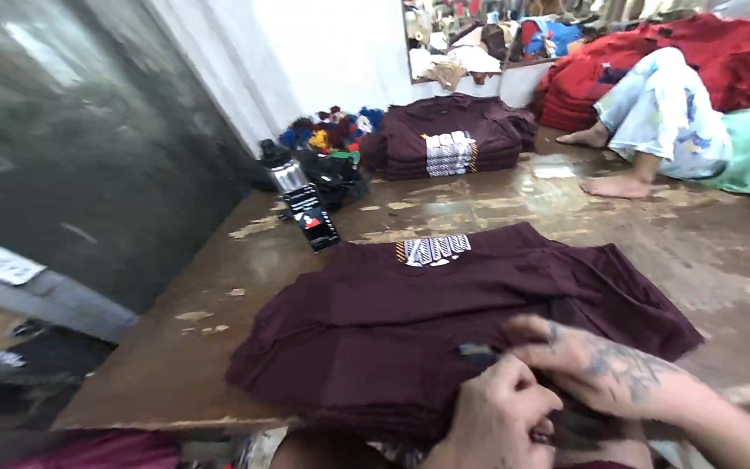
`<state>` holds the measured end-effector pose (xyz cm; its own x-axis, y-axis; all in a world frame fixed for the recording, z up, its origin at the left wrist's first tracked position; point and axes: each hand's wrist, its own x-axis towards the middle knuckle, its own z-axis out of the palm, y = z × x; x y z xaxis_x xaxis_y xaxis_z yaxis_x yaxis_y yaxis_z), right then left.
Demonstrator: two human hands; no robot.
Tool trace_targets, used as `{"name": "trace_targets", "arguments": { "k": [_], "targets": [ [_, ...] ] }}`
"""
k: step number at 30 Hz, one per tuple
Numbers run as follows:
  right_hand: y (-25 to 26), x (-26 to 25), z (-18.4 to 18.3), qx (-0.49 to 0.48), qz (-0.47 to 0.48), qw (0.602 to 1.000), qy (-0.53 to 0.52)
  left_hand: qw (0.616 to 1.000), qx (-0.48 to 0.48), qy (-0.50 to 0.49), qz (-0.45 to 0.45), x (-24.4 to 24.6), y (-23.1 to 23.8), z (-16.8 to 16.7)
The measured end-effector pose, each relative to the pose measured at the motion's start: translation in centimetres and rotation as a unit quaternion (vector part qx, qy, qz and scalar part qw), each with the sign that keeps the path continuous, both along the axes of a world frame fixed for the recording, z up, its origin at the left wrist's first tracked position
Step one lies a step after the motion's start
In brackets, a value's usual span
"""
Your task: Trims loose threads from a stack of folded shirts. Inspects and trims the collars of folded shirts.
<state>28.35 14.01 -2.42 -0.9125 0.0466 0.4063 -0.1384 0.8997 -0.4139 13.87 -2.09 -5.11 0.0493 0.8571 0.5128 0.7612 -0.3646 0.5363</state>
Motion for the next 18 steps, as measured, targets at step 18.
{"name": "trace_targets", "arguments": {
  "k": [18],
  "targets": [
    [-2.9,2.2,-7.3,0.173,-0.224,0.926,0.250,0.976,-0.204,-0.074,0.002,0.1,0.5,1.4]
  ]
}}
